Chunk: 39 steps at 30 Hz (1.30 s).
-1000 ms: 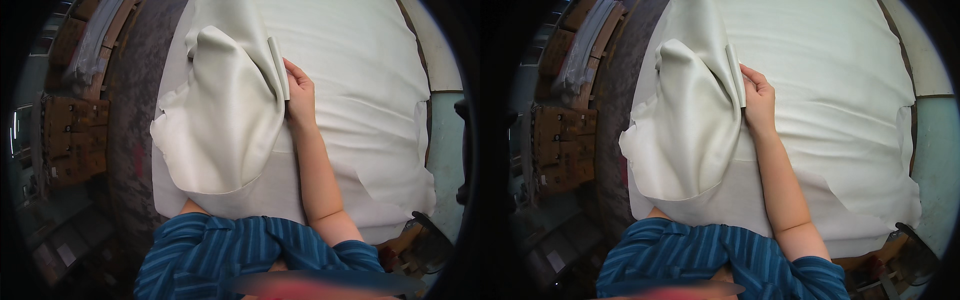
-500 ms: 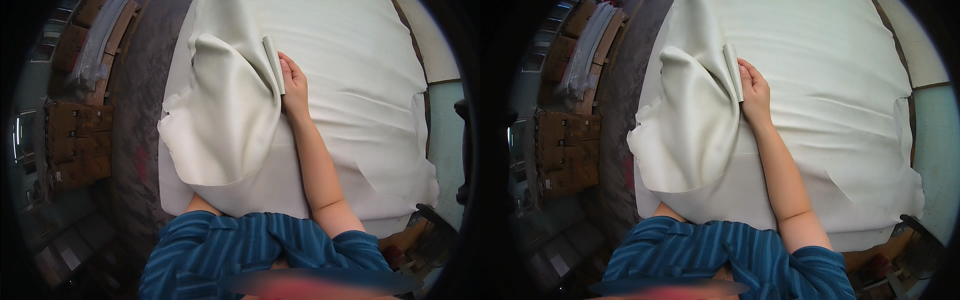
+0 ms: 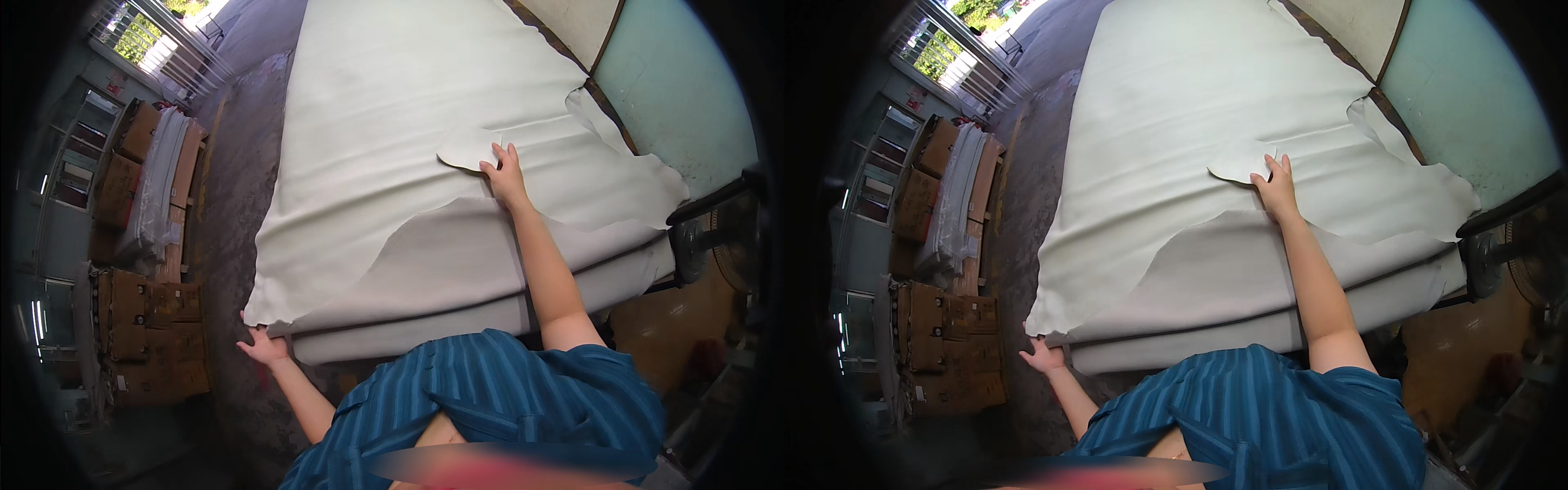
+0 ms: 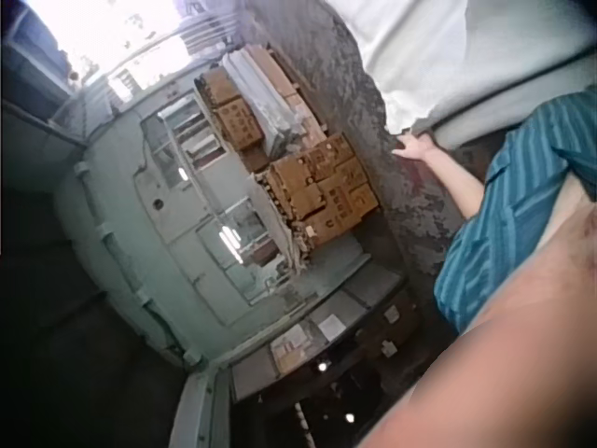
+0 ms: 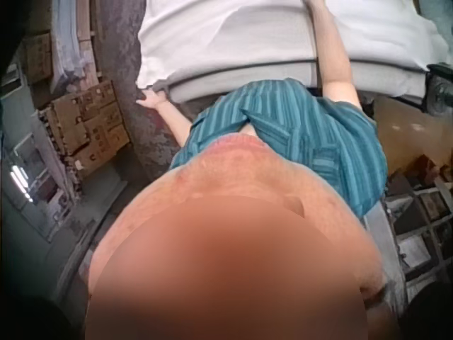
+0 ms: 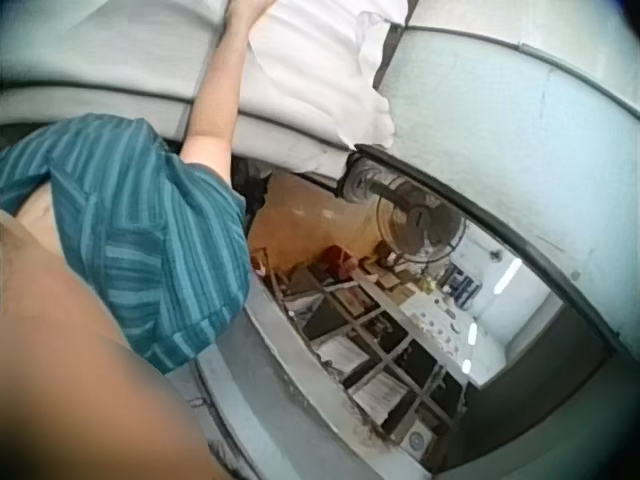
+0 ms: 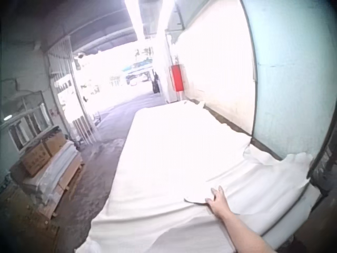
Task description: The person spreads a large white fabric on a worktable, writes on a notepad, then uses green-handled scissors to cut the fabric into several rectangular pieces. The cut pieces are placed on the table.
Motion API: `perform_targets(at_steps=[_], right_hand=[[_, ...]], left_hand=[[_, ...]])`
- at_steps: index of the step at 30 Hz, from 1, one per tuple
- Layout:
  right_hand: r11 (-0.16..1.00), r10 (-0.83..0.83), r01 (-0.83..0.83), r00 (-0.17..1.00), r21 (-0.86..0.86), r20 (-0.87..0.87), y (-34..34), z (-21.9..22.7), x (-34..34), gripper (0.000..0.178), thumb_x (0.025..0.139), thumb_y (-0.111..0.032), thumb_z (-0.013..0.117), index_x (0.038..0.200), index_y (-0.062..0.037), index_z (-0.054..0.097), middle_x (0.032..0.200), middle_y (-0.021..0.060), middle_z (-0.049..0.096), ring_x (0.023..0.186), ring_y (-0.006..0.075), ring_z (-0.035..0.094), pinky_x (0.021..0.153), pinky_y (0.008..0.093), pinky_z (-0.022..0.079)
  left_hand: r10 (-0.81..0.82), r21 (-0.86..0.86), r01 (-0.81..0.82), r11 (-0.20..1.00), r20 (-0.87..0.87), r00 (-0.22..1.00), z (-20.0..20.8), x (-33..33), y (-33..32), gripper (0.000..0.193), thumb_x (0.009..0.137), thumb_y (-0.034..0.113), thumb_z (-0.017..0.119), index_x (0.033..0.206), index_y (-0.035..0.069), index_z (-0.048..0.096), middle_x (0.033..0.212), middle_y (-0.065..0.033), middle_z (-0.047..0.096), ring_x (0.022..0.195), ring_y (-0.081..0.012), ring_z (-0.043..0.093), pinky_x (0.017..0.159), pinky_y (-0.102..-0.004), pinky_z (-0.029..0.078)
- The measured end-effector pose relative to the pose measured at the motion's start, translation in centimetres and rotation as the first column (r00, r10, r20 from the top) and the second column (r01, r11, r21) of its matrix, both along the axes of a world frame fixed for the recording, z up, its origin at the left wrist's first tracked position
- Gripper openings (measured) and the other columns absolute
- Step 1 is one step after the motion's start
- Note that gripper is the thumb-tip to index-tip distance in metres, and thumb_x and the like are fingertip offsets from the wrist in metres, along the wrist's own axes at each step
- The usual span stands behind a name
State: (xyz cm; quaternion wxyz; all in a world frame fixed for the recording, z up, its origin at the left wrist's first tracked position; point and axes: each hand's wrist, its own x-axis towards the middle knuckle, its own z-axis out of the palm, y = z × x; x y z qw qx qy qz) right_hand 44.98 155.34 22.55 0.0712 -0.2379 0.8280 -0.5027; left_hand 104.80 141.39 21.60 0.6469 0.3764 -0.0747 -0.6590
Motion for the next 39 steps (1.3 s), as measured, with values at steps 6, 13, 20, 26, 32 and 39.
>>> perform_targets(at_steps=[6,13,20,26,32,39], right_hand=[[0.997,0.05,-0.063,0.959,-0.036,-0.28,12.2,6.3,1.2,0.037,0.09,-0.015,0.069,0.126,-0.0073,0.064,0.147,0.013,0.049,0.12,0.0255,0.059,0.095,0.0363,0.05],[0.99,0.019,-0.036,0.992,-0.135,-0.126,27.6,6.4,10.8,0.036,0.09,-0.001,0.064,0.126,-0.0057,0.064,0.117,0.0086,0.066,0.077,0.0122,0.066,0.07,0.0251,0.054],[0.929,-0.348,0.341,0.937,-0.143,-0.022,42.0,1.0,13.8,0.028,0.091,-0.006,0.066,0.119,-0.0073,0.065,0.089,0.004,0.066,0.063,0.0114,0.063,0.057,0.0248,0.05],[0.741,-0.636,0.668,0.732,-0.073,0.243,52.4,-7.2,12.5,0.029,0.09,-0.003,0.066,0.119,-0.0066,0.065,0.086,0.0039,0.068,0.063,0.0112,0.062,0.06,0.0255,0.049],[0.715,-0.682,0.675,0.619,0.18,0.389,62.0,-19.7,9.3,0.027,0.089,-0.013,0.068,0.115,-0.0065,0.067,0.095,0.0089,0.073,0.083,0.0241,0.069,0.077,0.0361,0.054],[0.377,-0.804,0.85,0.104,0.367,0.586,68.8,-38.2,0.6,0.032,0.088,-0.022,0.071,0.116,-0.0073,0.07,0.106,0.013,0.072,0.103,0.0259,0.068,0.09,0.0361,0.051]], left_hand=[[0.223,-0.169,-0.148,0.974,0.8,0.557,3.1,-2.0,1.6,0.045,0.102,0.038,0.049,0.133,0.006,0.052,0.136,-0.0077,0.055,0.128,-0.0229,0.049,0.111,-0.0422,0.031],[0.047,-0.408,0.562,0.719,0.836,0.546,9.9,-24.4,4.6,0.022,0.103,0.014,0.051,0.119,0.001,0.06,0.118,-0.0098,0.066,0.111,-0.0163,0.06,0.096,-0.0291,0.044],[-0.28,-0.203,0.979,-0.005,0.94,0.193,9.9,-42.1,22.2,0.02,0.103,0.008,0.052,0.115,-0.003,0.062,0.112,-0.011,0.068,0.103,-0.0135,0.063,0.093,-0.0276,0.048],[0.017,-0.039,0.909,-0.415,0.999,0.051,8.8,-53.5,34.2,0.016,0.098,0.009,0.059,0.111,0.004,0.068,0.118,-0.0074,0.069,0.112,-0.0209,0.06,0.1,-0.0349,0.045],[0.448,0.099,0.809,-0.58,0.868,0.214,5.8,-64.9,44.5,0.046,0.094,0.026,0.065,0.138,0.015,0.057,0.154,-0.0061,0.044,0.151,-0.0314,0.023,0.12,-0.0515,0.013],[0.622,0.253,0.86,-0.442,0.777,0.091,3.2,-66.4,47.1,0.073,0.089,0.053,0.062,0.148,0.014,0.047,0.158,-0.0094,0.039,0.154,-0.0368,0.011,0.119,-0.0586,-0.004]])
